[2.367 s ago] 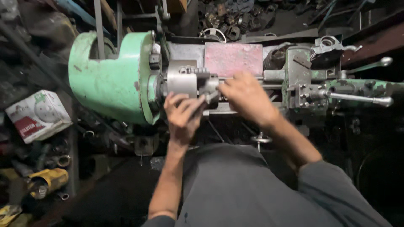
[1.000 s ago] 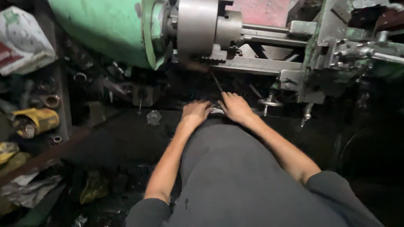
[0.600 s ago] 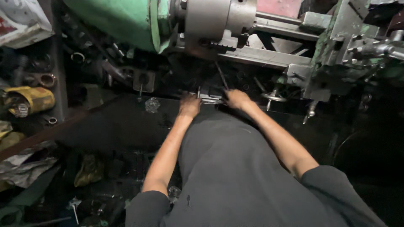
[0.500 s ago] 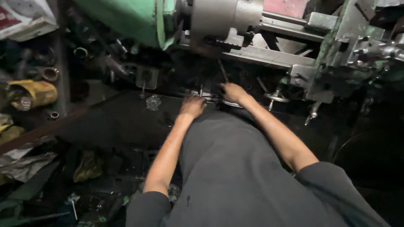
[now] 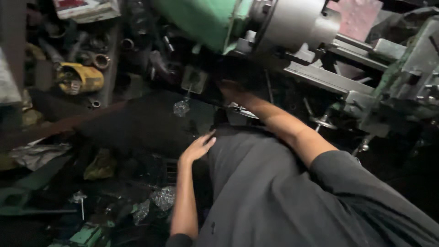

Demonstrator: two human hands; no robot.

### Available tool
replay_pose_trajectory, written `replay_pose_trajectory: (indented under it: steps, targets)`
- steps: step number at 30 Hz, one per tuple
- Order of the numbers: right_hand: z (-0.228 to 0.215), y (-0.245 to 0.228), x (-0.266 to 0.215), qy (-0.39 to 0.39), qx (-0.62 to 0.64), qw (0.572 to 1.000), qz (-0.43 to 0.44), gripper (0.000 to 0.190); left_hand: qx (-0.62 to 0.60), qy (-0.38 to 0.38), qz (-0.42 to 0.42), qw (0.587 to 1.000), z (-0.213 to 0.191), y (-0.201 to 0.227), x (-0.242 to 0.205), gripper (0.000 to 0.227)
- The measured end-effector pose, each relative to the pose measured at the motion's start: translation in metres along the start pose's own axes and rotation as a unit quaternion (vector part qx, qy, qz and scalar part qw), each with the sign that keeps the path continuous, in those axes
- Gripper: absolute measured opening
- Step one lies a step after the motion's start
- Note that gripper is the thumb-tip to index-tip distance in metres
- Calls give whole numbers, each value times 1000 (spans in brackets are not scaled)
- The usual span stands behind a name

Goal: The person operates a metal lathe, using a wrench to tighten the chuck and a file to smooth the rotating workpiece. They repeatedly engage and disengage the lathe while filing the metal part.

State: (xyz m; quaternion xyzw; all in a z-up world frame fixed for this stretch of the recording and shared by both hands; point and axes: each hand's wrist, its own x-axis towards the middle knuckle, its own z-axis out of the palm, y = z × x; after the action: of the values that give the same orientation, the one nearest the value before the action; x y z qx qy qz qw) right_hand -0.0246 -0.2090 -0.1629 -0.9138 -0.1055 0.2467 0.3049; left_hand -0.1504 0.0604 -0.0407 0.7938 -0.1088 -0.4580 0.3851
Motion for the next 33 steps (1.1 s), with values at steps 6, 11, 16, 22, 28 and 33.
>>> replay_pose_trajectory:
  steps: [6, 11, 16, 22, 28, 33]
  targets:
    - [7, 2, 2, -46, 238, 960, 142, 40, 34, 88, -139, 986, -9, -20, -42, 44]
    - [15, 9, -17, -58, -132, 990, -5, 40, 85, 166, -124, 975, -1, -31, -21, 49]
    - [19, 15, -36, 80, -177, 970, -144, 63, 92, 158, -82, 980, -13, -6, 9, 50]
    - [-14, 1, -57, 63, -16, 997, 29, 40, 89, 161, -26, 983, -32, 38, 21, 44]
    - [-55, -5, -110, 166, 219, 950, 150, 31, 148, 157, -19, 976, -25, 60, 42, 45]
    - [-60, 14, -134, 283, 298, 893, 184, 25, 174, 165, 17, 971, -8, 73, 62, 43]
